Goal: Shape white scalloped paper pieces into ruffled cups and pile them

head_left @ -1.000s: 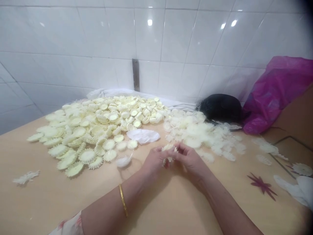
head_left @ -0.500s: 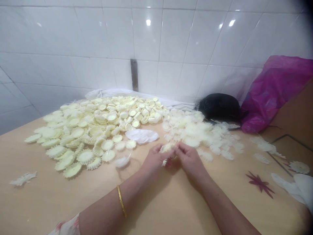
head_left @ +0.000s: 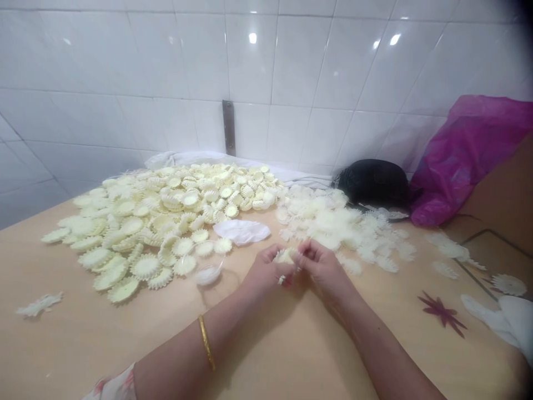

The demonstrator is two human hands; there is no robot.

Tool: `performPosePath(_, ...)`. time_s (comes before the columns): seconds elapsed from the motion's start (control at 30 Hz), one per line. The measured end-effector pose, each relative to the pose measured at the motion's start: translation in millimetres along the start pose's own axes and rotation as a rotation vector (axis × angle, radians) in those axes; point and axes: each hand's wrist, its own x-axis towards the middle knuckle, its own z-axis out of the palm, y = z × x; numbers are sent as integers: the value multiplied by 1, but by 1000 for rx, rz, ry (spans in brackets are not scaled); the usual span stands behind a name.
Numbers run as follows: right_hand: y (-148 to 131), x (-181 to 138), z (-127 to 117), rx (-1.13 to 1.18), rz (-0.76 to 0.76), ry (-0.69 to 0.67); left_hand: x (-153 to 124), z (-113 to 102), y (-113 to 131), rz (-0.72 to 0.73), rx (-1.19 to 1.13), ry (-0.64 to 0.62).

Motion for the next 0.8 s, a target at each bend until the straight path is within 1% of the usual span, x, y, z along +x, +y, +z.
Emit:
performPosePath(0.07, 1, 0, 0, -82, -2, 19, -1, 1, 1, -11, 1, 11)
performPosePath(0.2, 2, -1, 4, -311, -64, 153, -3, 5, 5, -32, -99, 69)
performPosePath(0.3, 3, -1, 7, -366, -83, 205, -3, 7, 5, -27, -180, 65)
performPosePath(0.4, 3, 0, 8, -405, -80, 242, -1, 7, 5, -22, -197, 77)
performPosePath(0.47, 1, 0, 7, -377, -67, 229, 0, 5, 6, -5, -175, 105)
performPosePath(0.53, -4, -1, 5, -298, -63, 188, 2, 2, 7, 7, -142, 116)
performPosePath(0.6, -8, -2, 3, -192, -50, 109, 4, -3, 8, 17, -91, 91)
performPosePath(0.7, -10, -3, 2, -61, 26, -10, 7, -8, 6, 30, -26, 50)
performPosePath(0.73, -10, -3, 2, -35, 44, -16, 8, -8, 5, 27, -31, 51)
performPosePath(0.8, -8, -3, 3, -6, 51, 38, 8, -8, 4, 15, -85, 63)
